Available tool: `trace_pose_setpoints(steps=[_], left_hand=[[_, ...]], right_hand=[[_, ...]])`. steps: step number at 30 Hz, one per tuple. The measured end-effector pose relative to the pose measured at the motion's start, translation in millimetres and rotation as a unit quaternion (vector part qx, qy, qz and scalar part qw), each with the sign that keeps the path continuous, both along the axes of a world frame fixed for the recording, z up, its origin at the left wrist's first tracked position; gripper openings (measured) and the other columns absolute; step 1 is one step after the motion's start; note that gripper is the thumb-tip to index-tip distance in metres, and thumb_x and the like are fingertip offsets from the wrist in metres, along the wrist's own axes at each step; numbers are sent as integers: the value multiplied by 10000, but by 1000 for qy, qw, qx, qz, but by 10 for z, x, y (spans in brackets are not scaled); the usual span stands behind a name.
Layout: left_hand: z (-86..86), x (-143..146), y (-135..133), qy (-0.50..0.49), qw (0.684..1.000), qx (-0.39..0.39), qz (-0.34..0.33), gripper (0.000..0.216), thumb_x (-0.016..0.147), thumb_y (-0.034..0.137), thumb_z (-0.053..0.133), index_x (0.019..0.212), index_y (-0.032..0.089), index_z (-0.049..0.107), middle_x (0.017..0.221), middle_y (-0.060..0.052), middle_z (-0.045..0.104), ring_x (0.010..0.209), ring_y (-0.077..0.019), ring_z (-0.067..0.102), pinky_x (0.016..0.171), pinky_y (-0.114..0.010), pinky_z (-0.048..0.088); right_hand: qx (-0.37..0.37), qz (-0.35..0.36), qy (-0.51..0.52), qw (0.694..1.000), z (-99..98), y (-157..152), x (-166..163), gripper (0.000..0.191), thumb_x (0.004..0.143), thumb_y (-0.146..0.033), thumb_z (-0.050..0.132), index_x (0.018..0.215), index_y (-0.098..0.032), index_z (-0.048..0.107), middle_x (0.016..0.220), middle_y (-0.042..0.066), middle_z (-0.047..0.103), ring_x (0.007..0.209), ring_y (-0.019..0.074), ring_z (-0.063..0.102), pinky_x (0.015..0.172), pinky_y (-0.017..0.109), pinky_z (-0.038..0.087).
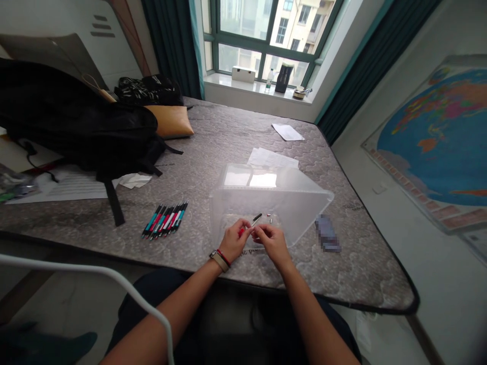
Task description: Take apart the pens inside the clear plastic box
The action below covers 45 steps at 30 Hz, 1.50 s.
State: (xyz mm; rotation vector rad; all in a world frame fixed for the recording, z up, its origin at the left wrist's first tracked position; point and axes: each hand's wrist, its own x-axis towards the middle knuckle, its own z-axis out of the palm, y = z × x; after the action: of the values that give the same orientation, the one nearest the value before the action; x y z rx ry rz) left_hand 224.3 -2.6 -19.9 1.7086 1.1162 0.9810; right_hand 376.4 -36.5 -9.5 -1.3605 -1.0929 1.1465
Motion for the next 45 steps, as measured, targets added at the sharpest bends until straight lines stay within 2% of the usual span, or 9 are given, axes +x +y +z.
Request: trace_pose_setpoints(steps=[9, 18, 21, 24, 28, 33, 37, 41, 45], left_hand=[[-27, -91, 7, 51, 996, 45, -65, 153, 915, 308, 516, 966, 192, 601, 604, 59, 491, 573, -115, 489, 587, -227, 339], [-78, -43, 27, 80, 994, 13, -75, 288, 953, 369, 444, 937, 199, 676, 782, -25, 692, 713, -154, 616, 689, -243, 424], [-119, -23, 15, 90, 990, -1, -111, 293, 953, 335, 421, 970, 199, 679, 838, -44, 718, 770, -180, 650, 724, -261, 457], [-168, -26, 22, 94, 986, -2, -140, 276, 907, 222, 432, 1015, 200, 685, 954, -58, 732, 897, -202, 663, 817, -291, 478], [-213, -45, 30, 107, 984, -6, -143, 286, 851, 147, 430, 954, 191, 692, 935, -58, 729, 890, -204, 663, 816, -298, 481], [-224, -41, 16, 88, 983, -8, -160, 295, 842, 130, 416, 924, 188, 693, 912, -64, 727, 848, -198, 661, 765, -277, 465], [-159, -16, 32, 40, 993, -25, -107, 275, 920, 294, 436, 859, 186, 682, 757, -43, 687, 686, -174, 611, 654, -263, 428], [-58, 2, 89, -109, 988, -110, -1, 445, 951, 501, 369, 879, 171, 659, 527, 30, 499, 505, -129, 481, 529, -236, 366], [-34, -38, 157, -215, 960, -131, 119, 477, 927, 558, 376, 910, 155, 631, 605, 14, 540, 554, -126, 506, 544, -228, 390]], right_hand=[[-36, 23, 7, 999, 70, -46, -94, 379, 800, -529, 666, 879, -158, 657, 747, 36, 679, 642, 168, 652, 510, 273, 578], [134, -172, -88, 972, 272, -113, 12, 268, 894, -388, 606, 1044, -177, 673, 836, 38, 678, 680, 151, 645, 615, 281, 569], [127, -55, -158, 978, 296, -147, -15, 217, 901, -350, 597, 1011, -190, 695, 871, 49, 685, 725, 165, 647, 609, 269, 549], [140, 73, -250, 955, 278, -162, -89, 178, 918, -275, 562, 984, -210, 713, 873, 51, 675, 798, 178, 634, 664, 272, 526], [151, 101, -302, 936, 259, -181, -165, 200, 925, -205, 534, 1012, -223, 713, 874, 46, 654, 831, 178, 613, 755, 290, 494], [136, 106, -285, 943, 188, -186, -149, 206, 917, -239, 564, 1047, -233, 724, 853, 35, 634, 780, 161, 603, 719, 271, 482], [107, 54, -244, 962, 95, -126, -25, 326, 908, -340, 581, 1206, -225, 650, 847, 31, 646, 706, 149, 593, 631, 249, 479], [63, -36, -247, 966, -40, 34, 155, 302, 900, -385, 557, 1083, -187, 692, 816, 43, 679, 668, 158, 597, 595, 253, 474], [45, -51, -301, 951, -195, 215, 217, 260, 880, -306, 539, 1034, -170, 698, 883, 61, 687, 681, 166, 615, 664, 282, 499]])
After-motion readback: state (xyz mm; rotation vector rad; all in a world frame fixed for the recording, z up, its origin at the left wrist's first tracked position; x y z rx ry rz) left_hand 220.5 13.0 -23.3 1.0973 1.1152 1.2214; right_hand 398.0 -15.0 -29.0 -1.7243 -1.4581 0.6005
